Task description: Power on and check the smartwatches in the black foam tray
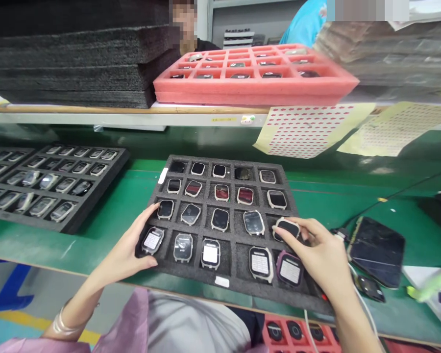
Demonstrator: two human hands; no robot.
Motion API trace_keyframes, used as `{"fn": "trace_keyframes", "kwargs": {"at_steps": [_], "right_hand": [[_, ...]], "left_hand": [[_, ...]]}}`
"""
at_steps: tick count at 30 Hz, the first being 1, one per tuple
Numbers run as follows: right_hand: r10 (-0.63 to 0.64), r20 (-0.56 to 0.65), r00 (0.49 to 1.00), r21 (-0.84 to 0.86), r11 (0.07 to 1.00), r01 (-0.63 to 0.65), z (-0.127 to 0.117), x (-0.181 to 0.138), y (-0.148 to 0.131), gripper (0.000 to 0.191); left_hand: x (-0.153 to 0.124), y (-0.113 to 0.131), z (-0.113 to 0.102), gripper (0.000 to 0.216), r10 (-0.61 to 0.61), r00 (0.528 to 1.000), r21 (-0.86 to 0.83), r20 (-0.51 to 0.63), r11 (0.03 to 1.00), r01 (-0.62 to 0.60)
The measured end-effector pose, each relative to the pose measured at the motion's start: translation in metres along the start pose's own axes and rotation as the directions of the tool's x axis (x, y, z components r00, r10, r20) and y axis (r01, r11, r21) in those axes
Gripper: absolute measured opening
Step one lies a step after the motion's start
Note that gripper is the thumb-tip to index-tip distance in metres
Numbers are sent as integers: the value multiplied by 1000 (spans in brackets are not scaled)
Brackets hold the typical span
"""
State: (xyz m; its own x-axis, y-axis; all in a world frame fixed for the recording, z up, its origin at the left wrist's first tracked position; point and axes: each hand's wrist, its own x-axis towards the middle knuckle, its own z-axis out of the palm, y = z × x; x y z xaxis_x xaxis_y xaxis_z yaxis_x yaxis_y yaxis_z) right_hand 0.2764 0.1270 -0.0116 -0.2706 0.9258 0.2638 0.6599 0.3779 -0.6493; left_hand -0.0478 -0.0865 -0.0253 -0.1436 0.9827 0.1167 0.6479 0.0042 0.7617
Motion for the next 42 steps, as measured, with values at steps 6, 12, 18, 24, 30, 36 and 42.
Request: {"fn": "trace_keyframes", "kwargs": {"at_steps": [6,12,18,24,30,36,42], "right_hand": [[11,69,998,4,1000,-12,-10,-41,0,30],[12,-130,991,316,948,30,-11,-38,-24,25],[195,48,980,517,834,-191,-13,-10,-62,30],[-15,574,819,668,586,-458,-5,10,-75,60],[-171,646,744,691,545,-475,13,27,-100,45],[-235,639,732,738,456,-498,21,30,-94,45],[-300,704,643,704,417,-575,23,23,-83,54]], "left_hand": [[-32,6,-13,77,-87,994,55,64,995,84],[15,21,-24,31,-35,999,552,-27,833,44],[51,20,-30,20,-88,995,377,53,924,62],[59,23,-38,20,-157,987,-503,29,851,150],[97,55,-17,25,-113,980,-883,167,426,199],[112,68,11,41,-68,965,-882,252,394,258],[105,65,18,39,-73,946,-721,315,630,288]]}}
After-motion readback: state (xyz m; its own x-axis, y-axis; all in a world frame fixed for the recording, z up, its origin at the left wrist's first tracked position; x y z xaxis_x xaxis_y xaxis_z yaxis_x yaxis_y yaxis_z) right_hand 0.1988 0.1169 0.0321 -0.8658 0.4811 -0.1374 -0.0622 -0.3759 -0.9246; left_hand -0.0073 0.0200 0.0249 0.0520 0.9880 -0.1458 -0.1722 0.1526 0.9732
